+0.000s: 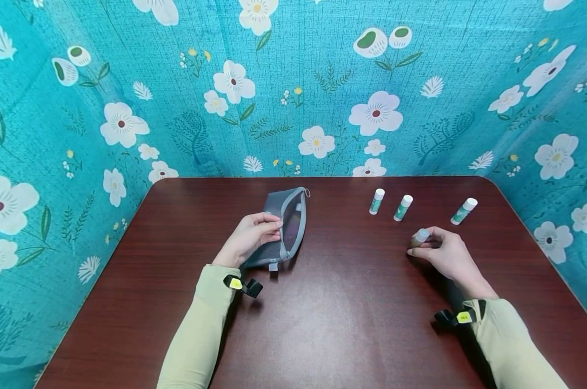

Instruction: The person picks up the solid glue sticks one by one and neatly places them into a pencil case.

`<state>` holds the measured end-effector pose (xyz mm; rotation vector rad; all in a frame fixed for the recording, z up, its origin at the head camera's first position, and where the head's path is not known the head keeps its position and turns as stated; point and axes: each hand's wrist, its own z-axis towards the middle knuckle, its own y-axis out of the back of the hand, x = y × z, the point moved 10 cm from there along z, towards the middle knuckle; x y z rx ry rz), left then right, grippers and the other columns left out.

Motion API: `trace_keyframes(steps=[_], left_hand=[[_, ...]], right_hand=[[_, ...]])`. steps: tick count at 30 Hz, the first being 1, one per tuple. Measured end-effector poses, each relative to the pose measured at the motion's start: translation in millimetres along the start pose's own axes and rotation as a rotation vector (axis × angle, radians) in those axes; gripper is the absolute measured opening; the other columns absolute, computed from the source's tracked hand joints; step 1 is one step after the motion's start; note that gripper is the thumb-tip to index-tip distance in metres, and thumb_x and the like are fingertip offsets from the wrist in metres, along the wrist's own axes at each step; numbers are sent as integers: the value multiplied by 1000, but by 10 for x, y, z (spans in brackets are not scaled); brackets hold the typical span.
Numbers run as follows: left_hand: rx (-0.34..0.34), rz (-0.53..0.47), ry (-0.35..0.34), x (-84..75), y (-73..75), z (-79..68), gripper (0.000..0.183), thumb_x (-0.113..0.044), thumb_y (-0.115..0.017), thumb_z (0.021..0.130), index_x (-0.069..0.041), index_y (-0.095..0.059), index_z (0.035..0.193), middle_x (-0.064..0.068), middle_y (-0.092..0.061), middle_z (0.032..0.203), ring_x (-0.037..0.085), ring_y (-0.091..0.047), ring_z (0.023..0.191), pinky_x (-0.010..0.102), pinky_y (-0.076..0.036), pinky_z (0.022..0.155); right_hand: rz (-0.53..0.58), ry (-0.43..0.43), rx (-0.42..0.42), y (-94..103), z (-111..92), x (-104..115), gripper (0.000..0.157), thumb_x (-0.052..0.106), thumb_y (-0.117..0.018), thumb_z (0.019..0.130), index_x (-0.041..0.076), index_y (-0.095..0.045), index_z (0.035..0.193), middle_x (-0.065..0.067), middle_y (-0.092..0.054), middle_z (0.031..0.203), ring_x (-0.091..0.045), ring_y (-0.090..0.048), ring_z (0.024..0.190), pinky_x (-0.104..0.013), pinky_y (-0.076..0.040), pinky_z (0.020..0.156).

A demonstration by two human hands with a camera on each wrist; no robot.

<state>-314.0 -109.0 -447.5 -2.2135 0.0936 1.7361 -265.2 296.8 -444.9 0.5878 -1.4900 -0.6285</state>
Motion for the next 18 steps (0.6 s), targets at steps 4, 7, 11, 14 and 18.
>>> trace_keyframes(steps=[4,7,11,14,18], left_hand=[[4,1,1,-6,-7,-10,24,-6,-65,88,8,-59,107,29,-55,106,18,-61,74,30,-55,75],[5,2,-1,-10,-8,-14,24,-6,-65,88,8,-59,107,25,-57,103,18,-61,74,30,-55,75],[8,3,-1,-8,-9,-13,23,-6,-65,89,8,-59,107,25,-57,103,18,-61,75,30,-55,75],[8,6,-3,-9,-8,-10,24,-6,-65,88,8,-59,107,24,-57,102,18,-61,75,31,-55,75],[1,15,-2,-15,-3,-12,26,-7,-65,88,8,-58,108,20,-58,100,19,-61,75,32,-54,76]], right_hand=[[3,7,8,-10,2,2,35,30,-75,81,6,-62,103,-10,-65,90,-23,-60,78,-19,-48,62],[8,20,4,-17,10,16,34,29,-75,81,6,-63,101,-10,-66,90,-23,-61,78,-20,-49,61],[16,29,-2,-25,21,32,32,29,-75,81,6,-63,100,-11,-66,90,-23,-62,77,-20,-50,60],[18,30,-6,-24,28,38,33,28,-75,81,6,-63,101,-11,-66,90,-22,-62,77,-21,-50,60],[25,36,-10,-21,41,56,32,26,-75,81,5,-63,102,-11,-66,91,-20,-62,77,-20,-51,61]])
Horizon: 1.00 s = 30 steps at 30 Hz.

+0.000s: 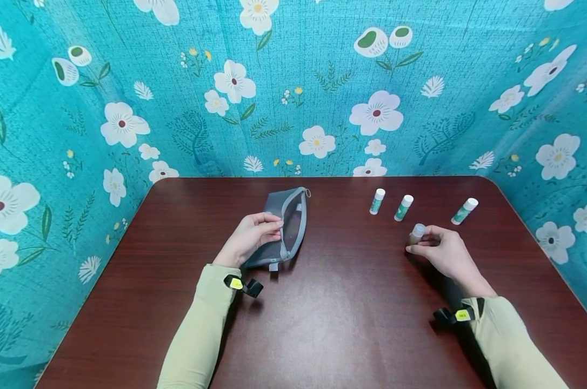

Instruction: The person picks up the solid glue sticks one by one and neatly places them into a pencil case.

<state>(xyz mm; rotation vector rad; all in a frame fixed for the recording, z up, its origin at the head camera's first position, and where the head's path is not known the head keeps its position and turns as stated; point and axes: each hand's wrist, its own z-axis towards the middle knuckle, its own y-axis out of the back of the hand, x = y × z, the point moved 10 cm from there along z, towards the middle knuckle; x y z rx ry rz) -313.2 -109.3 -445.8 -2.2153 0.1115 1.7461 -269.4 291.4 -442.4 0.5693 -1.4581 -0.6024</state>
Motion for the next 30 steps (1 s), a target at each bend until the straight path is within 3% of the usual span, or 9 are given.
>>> trace_keyframes(steps=[18,30], left_hand=[[2,23,3,16,-3,5,29,-9,-66,88,9,-58,110,16,-58,97,19,-61,77,32,-54,78],[-1,13,3,10,4,-1,29,-9,-67,88,8,-58,109,16,-59,96,19,-61,76,32,-54,78]], right_hand=[[29,11,-18,15,49,68,36,29,-75,81,4,-63,105,-12,-67,94,-13,-64,78,-14,-49,64],[25,28,-27,-27,123,166,36,32,-73,82,5,-63,106,-10,-67,95,-19,-64,80,-15,-47,66]])
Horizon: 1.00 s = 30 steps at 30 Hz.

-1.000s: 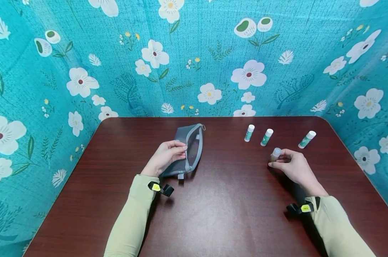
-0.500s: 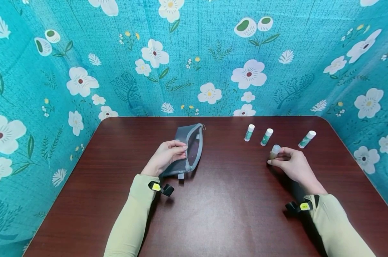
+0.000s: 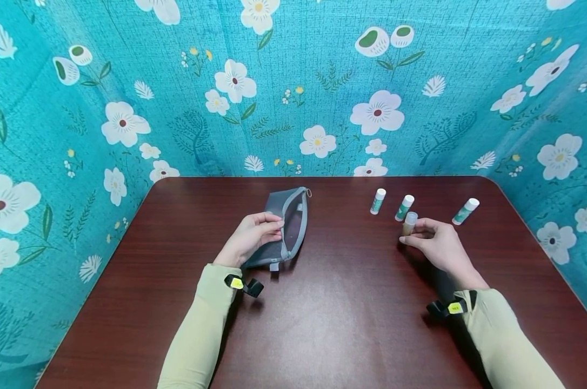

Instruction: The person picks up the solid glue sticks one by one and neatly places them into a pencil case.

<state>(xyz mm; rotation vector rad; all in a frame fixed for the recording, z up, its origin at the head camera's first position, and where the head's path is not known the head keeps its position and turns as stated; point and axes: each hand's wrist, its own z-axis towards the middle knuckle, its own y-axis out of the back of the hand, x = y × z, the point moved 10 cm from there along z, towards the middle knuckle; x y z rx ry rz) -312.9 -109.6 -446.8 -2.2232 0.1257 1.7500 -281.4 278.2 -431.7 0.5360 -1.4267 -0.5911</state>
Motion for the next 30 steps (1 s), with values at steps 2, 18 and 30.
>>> trace_keyframes(steps=[2,18,30], left_hand=[[4,-2,0,1,-4,4,28,-9,-67,88,8,-58,109,16,-58,95,19,-61,76,32,-54,78],[13,7,-5,-16,-16,-6,30,-9,-66,88,9,-57,110,16,-59,96,19,-61,77,33,-54,78],[5,1,1,2,-8,11,26,-7,-65,88,7,-58,108,18,-57,99,20,-60,77,33,-54,78]], right_hand=[[2,1,0,-8,16,12,36,31,-73,82,6,-63,106,-11,-67,94,-19,-64,80,-16,-48,66],[72,9,-15,-71,137,244,42,33,-75,80,5,-64,110,-12,-66,99,-21,-64,85,-16,-49,66],[115,23,-2,-140,256,407,47,34,-75,80,3,-63,114,-12,-65,103,-20,-64,87,-16,-50,68]])
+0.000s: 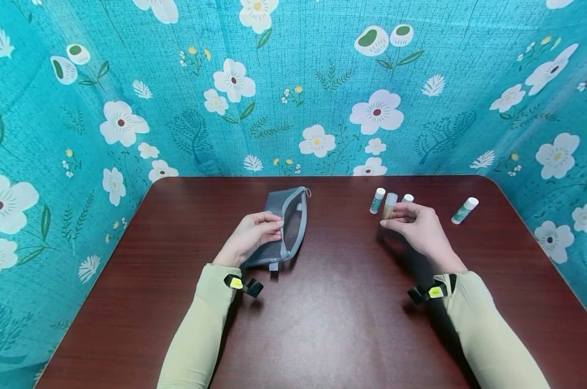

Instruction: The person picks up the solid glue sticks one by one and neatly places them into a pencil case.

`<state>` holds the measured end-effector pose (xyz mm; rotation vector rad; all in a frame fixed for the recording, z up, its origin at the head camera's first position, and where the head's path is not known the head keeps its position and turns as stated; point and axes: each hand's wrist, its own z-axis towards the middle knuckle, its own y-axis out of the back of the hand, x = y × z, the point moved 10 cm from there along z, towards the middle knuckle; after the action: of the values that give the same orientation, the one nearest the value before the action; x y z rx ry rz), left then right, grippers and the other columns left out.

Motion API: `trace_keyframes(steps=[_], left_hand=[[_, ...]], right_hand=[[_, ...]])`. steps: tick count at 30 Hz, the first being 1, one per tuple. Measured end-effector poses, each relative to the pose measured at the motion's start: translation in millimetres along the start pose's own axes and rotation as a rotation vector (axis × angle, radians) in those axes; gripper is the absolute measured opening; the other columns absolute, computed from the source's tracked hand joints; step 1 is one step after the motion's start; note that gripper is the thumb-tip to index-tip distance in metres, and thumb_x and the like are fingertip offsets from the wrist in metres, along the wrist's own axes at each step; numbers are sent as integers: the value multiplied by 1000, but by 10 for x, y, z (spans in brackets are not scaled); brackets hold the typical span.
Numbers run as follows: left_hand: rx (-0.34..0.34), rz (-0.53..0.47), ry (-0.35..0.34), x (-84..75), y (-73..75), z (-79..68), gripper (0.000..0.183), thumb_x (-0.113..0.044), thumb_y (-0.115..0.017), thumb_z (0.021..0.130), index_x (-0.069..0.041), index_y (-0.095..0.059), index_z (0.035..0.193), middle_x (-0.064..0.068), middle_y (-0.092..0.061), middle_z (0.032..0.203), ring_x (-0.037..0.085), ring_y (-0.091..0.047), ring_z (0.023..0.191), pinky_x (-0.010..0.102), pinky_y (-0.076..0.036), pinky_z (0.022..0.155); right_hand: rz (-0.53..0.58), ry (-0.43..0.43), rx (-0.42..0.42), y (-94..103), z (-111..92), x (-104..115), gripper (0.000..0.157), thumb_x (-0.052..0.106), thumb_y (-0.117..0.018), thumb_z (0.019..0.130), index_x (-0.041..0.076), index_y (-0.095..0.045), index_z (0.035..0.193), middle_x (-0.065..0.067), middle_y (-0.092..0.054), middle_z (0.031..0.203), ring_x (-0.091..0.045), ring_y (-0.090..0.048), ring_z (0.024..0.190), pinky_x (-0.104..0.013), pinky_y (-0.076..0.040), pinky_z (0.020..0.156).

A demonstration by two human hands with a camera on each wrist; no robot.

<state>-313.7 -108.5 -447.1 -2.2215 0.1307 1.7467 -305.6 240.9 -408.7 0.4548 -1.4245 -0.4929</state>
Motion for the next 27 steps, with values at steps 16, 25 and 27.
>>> trace_keyframes(steps=[16,25,27], left_hand=[[5,-10,2,-5,-17,-10,27,-8,-66,88,8,-58,109,23,-57,102,18,-61,76,32,-54,78],[6,-13,-4,1,-14,-8,26,-8,-66,88,7,-58,108,19,-58,99,18,-61,76,32,-54,78],[7,-17,-5,3,-14,-5,25,-8,-66,88,7,-58,107,18,-58,97,18,-61,76,32,-54,77]], right_hand=[[55,15,20,-167,111,172,47,30,-77,78,3,-62,114,-13,-66,101,-19,-66,84,-19,-52,66],[70,22,27,-284,185,258,49,30,-78,77,3,-62,115,-12,-66,102,-21,-65,86,-20,-52,68],[88,15,31,-314,201,278,49,29,-79,77,3,-62,115,-11,-65,103,-21,-65,87,-21,-52,69]])
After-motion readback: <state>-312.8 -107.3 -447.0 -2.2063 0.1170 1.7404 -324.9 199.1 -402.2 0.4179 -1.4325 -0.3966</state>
